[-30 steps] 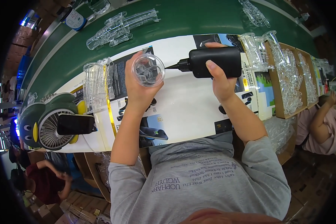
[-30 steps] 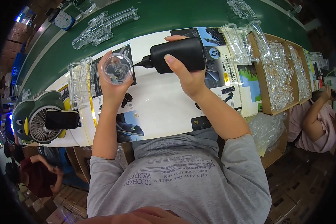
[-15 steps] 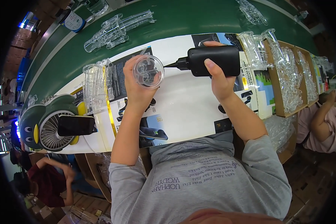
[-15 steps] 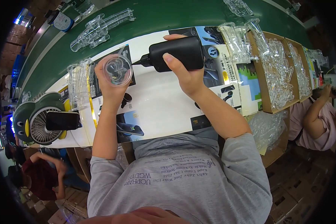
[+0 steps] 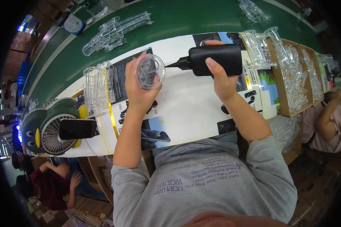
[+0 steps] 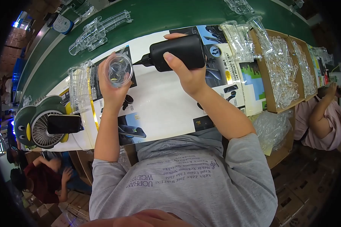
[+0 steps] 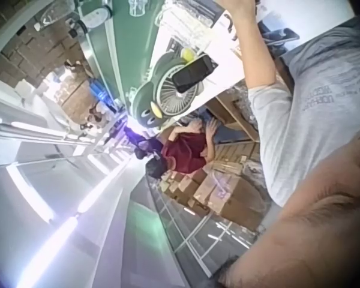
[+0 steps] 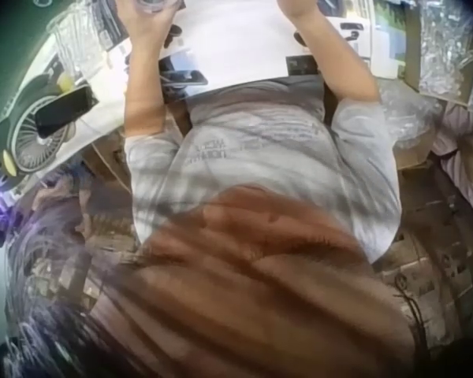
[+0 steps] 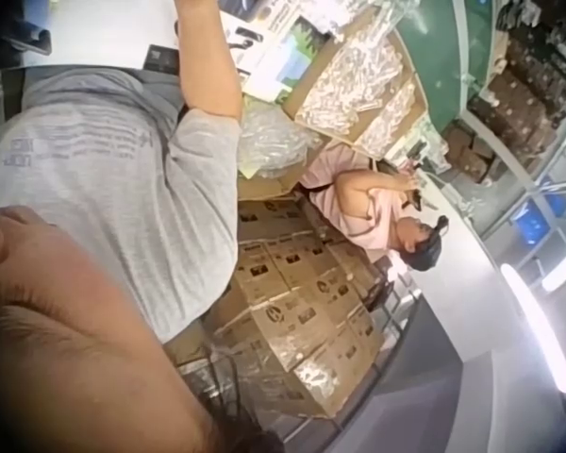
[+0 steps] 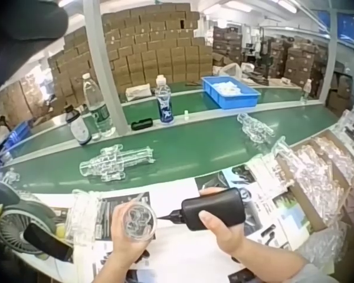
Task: Assembling clear plastic housing components using a solvent dispenser at a factory workstation.
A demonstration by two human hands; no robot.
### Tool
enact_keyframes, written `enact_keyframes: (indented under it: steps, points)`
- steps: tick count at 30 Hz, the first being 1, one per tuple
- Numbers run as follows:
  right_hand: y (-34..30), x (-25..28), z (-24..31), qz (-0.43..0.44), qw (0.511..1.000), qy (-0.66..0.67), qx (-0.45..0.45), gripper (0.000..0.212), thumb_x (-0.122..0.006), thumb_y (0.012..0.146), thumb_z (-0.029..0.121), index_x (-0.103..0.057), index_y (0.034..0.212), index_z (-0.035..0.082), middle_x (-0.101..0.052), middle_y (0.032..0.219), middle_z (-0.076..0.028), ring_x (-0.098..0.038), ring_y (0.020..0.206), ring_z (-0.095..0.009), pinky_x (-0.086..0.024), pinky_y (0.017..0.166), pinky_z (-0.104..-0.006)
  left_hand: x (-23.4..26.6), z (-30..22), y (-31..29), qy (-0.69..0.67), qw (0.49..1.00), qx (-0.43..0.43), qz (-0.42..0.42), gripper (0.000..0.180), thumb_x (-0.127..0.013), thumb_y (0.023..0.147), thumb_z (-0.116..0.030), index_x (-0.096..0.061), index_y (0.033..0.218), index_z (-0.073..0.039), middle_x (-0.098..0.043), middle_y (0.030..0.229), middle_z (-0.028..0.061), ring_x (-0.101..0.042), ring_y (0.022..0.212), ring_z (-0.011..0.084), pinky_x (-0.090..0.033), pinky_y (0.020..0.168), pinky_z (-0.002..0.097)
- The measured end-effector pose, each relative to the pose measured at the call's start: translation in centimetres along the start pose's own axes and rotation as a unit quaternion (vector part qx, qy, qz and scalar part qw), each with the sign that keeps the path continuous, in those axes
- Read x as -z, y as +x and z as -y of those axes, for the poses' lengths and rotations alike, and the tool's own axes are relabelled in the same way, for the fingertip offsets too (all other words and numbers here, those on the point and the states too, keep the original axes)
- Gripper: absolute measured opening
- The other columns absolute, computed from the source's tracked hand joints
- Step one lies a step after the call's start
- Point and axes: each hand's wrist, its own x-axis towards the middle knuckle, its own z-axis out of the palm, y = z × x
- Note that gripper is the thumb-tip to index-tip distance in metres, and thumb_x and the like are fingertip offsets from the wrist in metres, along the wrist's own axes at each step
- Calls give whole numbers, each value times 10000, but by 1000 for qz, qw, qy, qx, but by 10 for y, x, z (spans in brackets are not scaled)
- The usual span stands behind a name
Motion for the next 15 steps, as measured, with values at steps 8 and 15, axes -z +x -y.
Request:
enact_keyframes:
  steps: [8,15]
  points:
    - [1,2,-1,5,1000,-5,8,372,-591,759,80,-525,1113,-13,-562,1046,-97,-558,867,-112,-469,769,-227,-6,6,-11,-64,996,63,-25,573,-713,705,-33,-409,1189,-13,-571,1072,124,-583,977,217,-453,869,302]
    - [0,-1,1,-3,1000,4,6,363,-590,761,73,-525,1108,-8,-556,1077,-88,-554,875,-109,-468,773,-227,-3,5,-4,-49,998,34,-23,482,-718,695,-30,-495,1121,-2,-548,1083,140,-558,989,230,-451,860,315]
